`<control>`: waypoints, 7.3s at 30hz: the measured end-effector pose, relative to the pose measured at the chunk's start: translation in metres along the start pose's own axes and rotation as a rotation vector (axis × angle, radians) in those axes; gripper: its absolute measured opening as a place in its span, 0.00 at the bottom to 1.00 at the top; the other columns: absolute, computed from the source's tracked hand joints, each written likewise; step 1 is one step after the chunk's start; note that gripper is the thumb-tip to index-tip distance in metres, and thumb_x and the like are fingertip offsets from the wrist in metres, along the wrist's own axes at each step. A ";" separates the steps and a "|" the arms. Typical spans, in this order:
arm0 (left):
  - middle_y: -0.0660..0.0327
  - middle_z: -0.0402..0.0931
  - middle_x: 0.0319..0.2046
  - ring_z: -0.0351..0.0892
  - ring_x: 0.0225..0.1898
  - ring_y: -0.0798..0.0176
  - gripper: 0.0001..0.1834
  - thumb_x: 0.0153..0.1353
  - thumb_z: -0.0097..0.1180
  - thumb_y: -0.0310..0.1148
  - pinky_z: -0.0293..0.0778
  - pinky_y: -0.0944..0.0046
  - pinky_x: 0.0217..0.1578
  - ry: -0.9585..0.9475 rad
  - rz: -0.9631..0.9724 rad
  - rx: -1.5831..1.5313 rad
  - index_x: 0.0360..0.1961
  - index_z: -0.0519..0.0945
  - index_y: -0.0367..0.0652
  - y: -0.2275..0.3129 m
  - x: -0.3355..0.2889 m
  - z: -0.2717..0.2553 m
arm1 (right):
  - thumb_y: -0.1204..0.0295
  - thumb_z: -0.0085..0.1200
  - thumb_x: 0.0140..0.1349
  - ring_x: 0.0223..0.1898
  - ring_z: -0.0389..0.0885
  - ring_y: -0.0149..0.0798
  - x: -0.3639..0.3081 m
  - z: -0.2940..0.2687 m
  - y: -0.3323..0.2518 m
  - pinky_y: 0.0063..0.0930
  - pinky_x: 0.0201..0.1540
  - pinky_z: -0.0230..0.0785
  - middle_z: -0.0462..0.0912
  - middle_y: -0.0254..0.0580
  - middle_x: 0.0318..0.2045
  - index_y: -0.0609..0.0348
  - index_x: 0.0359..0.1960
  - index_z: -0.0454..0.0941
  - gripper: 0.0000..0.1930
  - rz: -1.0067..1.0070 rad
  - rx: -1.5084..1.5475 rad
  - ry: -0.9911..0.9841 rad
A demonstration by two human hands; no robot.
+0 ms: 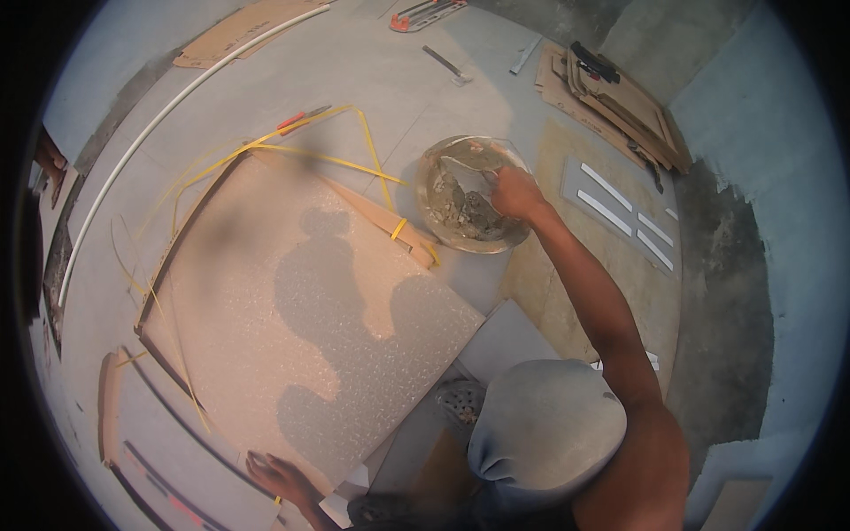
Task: The person scoops adhesive from a bucket using a trowel and spreads it onto a large tile laid on the floor. They repeatedly dip the trowel into the bucket and apply the adhesive in a spreading motion across the tile surface.
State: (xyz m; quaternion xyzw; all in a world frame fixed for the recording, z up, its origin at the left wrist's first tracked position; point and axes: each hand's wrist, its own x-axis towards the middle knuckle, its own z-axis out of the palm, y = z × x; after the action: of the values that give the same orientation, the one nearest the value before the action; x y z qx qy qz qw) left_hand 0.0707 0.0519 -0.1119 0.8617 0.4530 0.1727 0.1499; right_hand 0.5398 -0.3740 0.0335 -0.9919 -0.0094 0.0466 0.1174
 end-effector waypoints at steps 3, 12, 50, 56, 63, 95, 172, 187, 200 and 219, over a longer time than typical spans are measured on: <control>0.42 0.59 0.61 0.61 0.63 0.40 0.30 0.72 0.38 0.46 0.63 0.44 0.59 0.010 -0.015 0.009 0.63 0.63 0.31 0.008 -0.002 0.006 | 0.74 0.57 0.49 0.43 0.82 0.59 0.011 0.022 0.025 0.47 0.47 0.74 0.82 0.62 0.37 0.67 0.39 0.81 0.14 0.016 -0.067 0.071; 0.41 0.59 0.62 0.61 0.64 0.40 0.31 0.73 0.34 0.48 0.63 0.45 0.60 0.000 0.016 0.029 0.63 0.63 0.31 0.006 -0.003 0.012 | 0.70 0.60 0.50 0.46 0.81 0.59 0.015 0.019 0.038 0.44 0.48 0.74 0.81 0.66 0.38 0.71 0.43 0.78 0.20 0.080 -0.125 0.043; 0.39 0.64 0.58 0.63 0.61 0.38 0.33 0.73 0.35 0.50 0.62 0.44 0.60 0.083 0.144 0.067 0.61 0.65 0.26 -0.020 -0.002 0.018 | 0.74 0.58 0.53 0.48 0.80 0.42 0.011 0.009 0.022 0.33 0.46 0.76 0.78 0.55 0.48 0.72 0.54 0.70 0.26 0.144 0.597 -0.367; 0.40 0.63 0.59 0.62 0.62 0.39 0.32 0.72 0.36 0.48 0.60 0.45 0.61 0.060 0.082 -0.001 0.62 0.64 0.27 0.000 -0.003 0.013 | 0.74 0.60 0.58 0.53 0.77 0.41 0.028 0.027 0.052 0.34 0.50 0.75 0.75 0.50 0.54 0.65 0.62 0.63 0.30 0.112 0.862 -0.448; 0.40 0.62 0.60 0.61 0.63 0.39 0.32 0.72 0.37 0.47 0.58 0.45 0.62 0.064 0.081 0.013 0.63 0.63 0.28 -0.004 -0.005 0.009 | 0.74 0.60 0.60 0.53 0.77 0.39 0.017 0.032 0.043 0.37 0.51 0.75 0.76 0.43 0.54 0.58 0.63 0.63 0.30 0.195 1.112 -0.495; 0.41 0.60 0.62 0.60 0.64 0.39 0.24 0.66 0.48 0.31 0.57 0.48 0.63 0.031 -0.048 -0.152 0.62 0.66 0.34 0.012 0.001 0.002 | 0.74 0.57 0.63 0.52 0.78 0.39 -0.065 -0.006 -0.072 0.35 0.56 0.72 0.78 0.45 0.51 0.65 0.58 0.68 0.22 -0.091 1.600 -0.106; 0.40 0.62 0.61 0.62 0.63 0.39 0.23 0.66 0.51 0.32 0.61 0.49 0.61 0.014 -0.048 -0.155 0.61 0.68 0.35 0.013 0.003 0.004 | 0.66 0.66 0.56 0.17 0.81 0.31 -0.262 0.161 -0.150 0.22 0.18 0.72 0.83 0.43 0.23 0.70 0.38 0.79 0.17 0.191 0.807 -0.759; 0.43 0.62 0.62 0.63 0.63 0.41 0.23 0.66 0.52 0.33 0.61 0.50 0.61 -0.006 -0.064 -0.192 0.61 0.69 0.36 0.003 0.003 -0.009 | 0.60 0.68 0.52 0.17 0.82 0.33 -0.193 0.113 -0.085 0.28 0.24 0.75 0.82 0.45 0.17 0.70 0.26 0.80 0.20 -0.112 0.205 -0.751; 0.44 0.61 0.63 0.61 0.64 0.42 0.24 0.67 0.52 0.33 0.59 0.50 0.63 -0.012 -0.151 -0.246 0.62 0.68 0.37 0.002 0.000 -0.003 | 0.62 0.66 0.54 0.25 0.82 0.32 -0.096 0.013 -0.105 0.27 0.32 0.74 0.84 0.45 0.26 0.68 0.37 0.82 0.19 -0.310 0.319 -0.673; 0.43 0.62 0.62 0.61 0.65 0.42 0.24 0.67 0.49 0.32 0.57 0.49 0.64 -0.015 -0.110 -0.150 0.62 0.67 0.34 0.023 0.004 0.001 | 0.76 0.46 0.60 0.28 0.83 0.60 -0.179 0.160 -0.083 0.51 0.36 0.75 0.80 0.67 0.26 0.75 0.50 0.71 0.18 -0.773 -0.394 0.079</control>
State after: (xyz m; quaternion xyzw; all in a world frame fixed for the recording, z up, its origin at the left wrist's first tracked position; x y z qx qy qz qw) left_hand 0.0898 0.0427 -0.1030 0.8230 0.4844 0.1911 0.2270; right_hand 0.3461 -0.2618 -0.0861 -0.9199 -0.3845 -0.0413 -0.0648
